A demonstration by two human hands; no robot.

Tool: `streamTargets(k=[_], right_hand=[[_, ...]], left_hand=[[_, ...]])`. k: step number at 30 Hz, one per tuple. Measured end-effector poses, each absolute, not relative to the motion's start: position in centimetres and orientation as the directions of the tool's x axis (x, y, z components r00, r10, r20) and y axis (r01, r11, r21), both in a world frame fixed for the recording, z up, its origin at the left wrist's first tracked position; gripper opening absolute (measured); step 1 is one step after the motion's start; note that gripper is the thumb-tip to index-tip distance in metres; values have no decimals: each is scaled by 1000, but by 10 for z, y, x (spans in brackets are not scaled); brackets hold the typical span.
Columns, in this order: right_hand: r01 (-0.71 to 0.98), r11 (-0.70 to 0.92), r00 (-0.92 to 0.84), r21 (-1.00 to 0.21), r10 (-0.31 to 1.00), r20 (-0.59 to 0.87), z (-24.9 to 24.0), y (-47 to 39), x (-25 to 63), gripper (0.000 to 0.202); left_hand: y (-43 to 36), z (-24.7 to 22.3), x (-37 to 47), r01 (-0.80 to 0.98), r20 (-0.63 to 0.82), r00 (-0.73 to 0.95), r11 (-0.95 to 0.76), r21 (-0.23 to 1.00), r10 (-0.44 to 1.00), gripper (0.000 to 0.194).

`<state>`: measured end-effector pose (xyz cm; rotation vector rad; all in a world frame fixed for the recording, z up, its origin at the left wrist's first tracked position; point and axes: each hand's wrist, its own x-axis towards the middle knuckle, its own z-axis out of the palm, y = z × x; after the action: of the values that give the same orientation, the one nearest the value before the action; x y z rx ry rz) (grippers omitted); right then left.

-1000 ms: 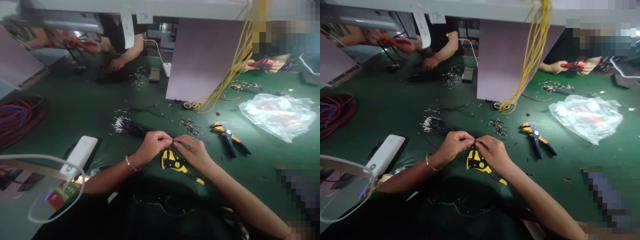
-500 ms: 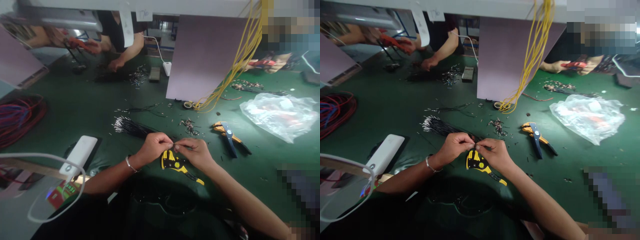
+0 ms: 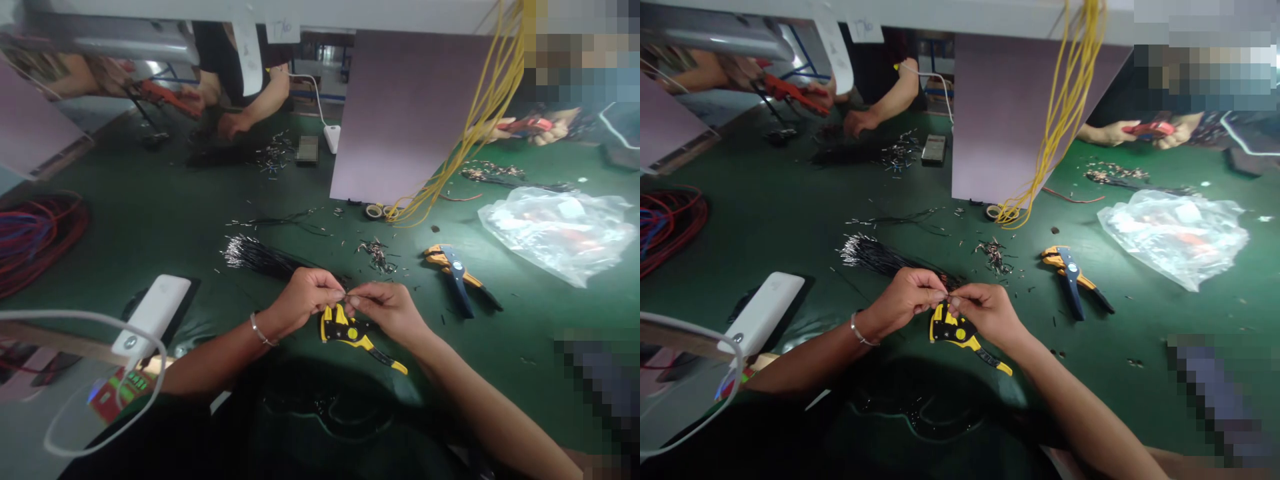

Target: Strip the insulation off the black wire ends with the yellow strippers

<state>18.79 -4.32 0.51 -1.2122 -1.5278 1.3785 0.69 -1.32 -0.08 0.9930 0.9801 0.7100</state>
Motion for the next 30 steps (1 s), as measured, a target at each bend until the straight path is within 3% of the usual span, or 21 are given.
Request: streamTargets(k=[8,17,30], right_hand=[[-188,-208,-355,-960,926,-131,-13,-43,193,11],[-365,-289,-380,-885,914,-142,-14,-40,190,7],[-357,-285,-265,-890,944,-196,-16,-35,189,10]], left_hand=[[-7,-6,6,-174,-410,570,592,787,712,14],[-6,-6,8,-181,-419,578,610,771,700,14],[-5,-4,9,-133,-315,488,425,895,814,20]])
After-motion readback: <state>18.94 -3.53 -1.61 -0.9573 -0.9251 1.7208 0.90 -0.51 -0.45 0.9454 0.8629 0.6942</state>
